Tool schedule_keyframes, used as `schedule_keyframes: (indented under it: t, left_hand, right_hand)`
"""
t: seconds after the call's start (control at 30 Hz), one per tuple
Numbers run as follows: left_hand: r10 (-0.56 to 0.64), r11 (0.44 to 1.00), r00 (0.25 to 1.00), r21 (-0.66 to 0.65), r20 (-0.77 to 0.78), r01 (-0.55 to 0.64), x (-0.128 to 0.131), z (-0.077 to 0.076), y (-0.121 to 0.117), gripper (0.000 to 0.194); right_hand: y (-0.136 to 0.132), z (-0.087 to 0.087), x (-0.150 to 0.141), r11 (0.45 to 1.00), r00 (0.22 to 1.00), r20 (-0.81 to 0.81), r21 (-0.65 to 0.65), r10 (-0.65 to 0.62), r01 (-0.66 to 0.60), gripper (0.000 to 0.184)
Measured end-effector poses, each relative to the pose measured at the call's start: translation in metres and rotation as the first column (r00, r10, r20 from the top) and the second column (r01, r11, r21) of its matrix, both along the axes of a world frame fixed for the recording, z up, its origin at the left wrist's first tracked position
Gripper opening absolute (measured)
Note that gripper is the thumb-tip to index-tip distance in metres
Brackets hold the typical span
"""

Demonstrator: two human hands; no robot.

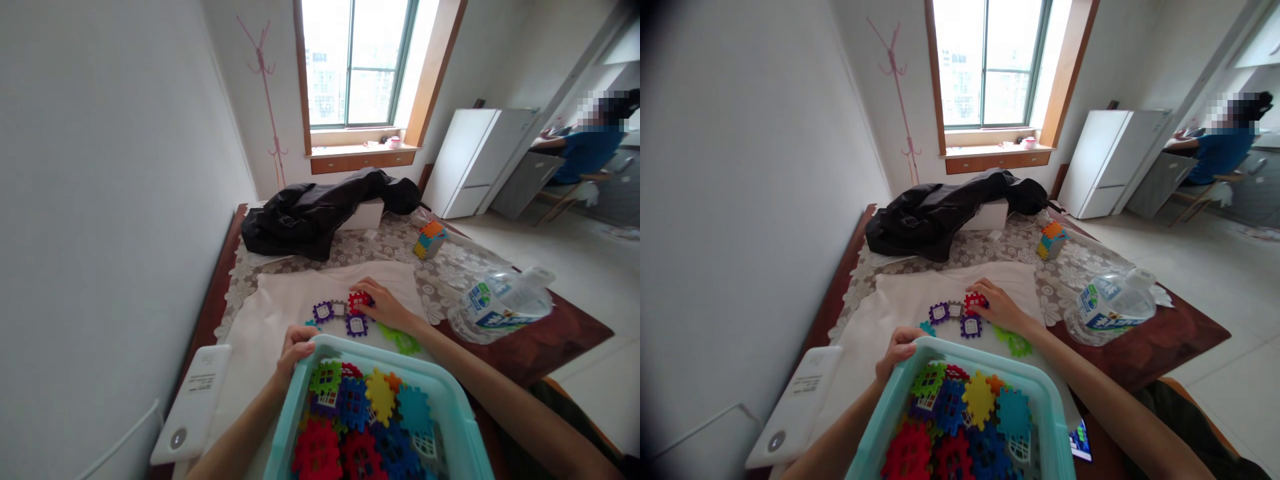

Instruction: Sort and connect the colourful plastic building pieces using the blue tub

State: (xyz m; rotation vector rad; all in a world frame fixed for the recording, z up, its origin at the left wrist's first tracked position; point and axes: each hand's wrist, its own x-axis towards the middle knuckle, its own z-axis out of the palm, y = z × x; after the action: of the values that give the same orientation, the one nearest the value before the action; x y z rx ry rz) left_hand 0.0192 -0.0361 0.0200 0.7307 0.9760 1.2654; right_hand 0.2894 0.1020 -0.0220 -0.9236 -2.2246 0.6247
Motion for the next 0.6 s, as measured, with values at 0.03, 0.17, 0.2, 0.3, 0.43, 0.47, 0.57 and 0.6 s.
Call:
schedule_keyframes:
  t: [0.03,0.17,0.2,0.3,0.43,0.47,0.57,0.6]
  left_hand:
    - [-0.003,1.000,1.000,0.003,-0.003,0.003,0.000,0.000,0.000,0.030]
    - [-0.006,1.000,1.000,-0.004,-0.004,0.006,0.000,-0.003,0.001,0.031]
    - [0.002,1.000,1.000,-0.006,-0.003,-0.002,0.000,-0.004,0.001,0.031]
    - [0.022,1.000,1.000,-0.007,-0.008,-0.022,-0.001,-0.006,0.001,0.032]
    - [-0.002,1.000,0.999,-0.007,-0.041,0.001,-0.004,-0.009,0.005,0.034]
    - [-0.002,1.000,0.999,-0.008,-0.051,0.002,-0.004,-0.009,0.005,0.035]
    - [0.009,1.000,0.997,-0.012,-0.072,-0.010,-0.004,-0.007,0.007,0.034]
    - [0.008,1.000,0.997,-0.009,-0.078,-0.008,-0.004,-0.006,0.007,0.034]
  right_hand:
    - [0.003,0.001,0.001,1.000,0.998,-0.057,-0.012,-0.017,0.017,0.028]
    - [0.011,0.013,0.008,0.989,0.958,-0.252,-0.087,-0.139,0.121,0.016]
    - [0.011,0.018,0.011,0.983,0.937,-0.302,-0.106,-0.177,0.152,0.015]
    - [0.003,0.032,0.024,0.963,0.863,-0.431,-0.175,-0.264,0.206,0.019]
    - [-0.019,0.037,0.045,0.931,0.846,-0.429,-0.314,-0.316,0.189,0.027]
    - [-0.027,0.035,0.049,0.928,0.870,-0.388,-0.325,-0.305,0.181,0.028]
    - [-0.050,0.020,0.056,0.957,0.957,-0.175,-0.216,-0.231,0.192,0.024]
    - [-0.058,0.013,0.058,0.968,0.971,-0.092,-0.145,-0.221,0.207,0.024]
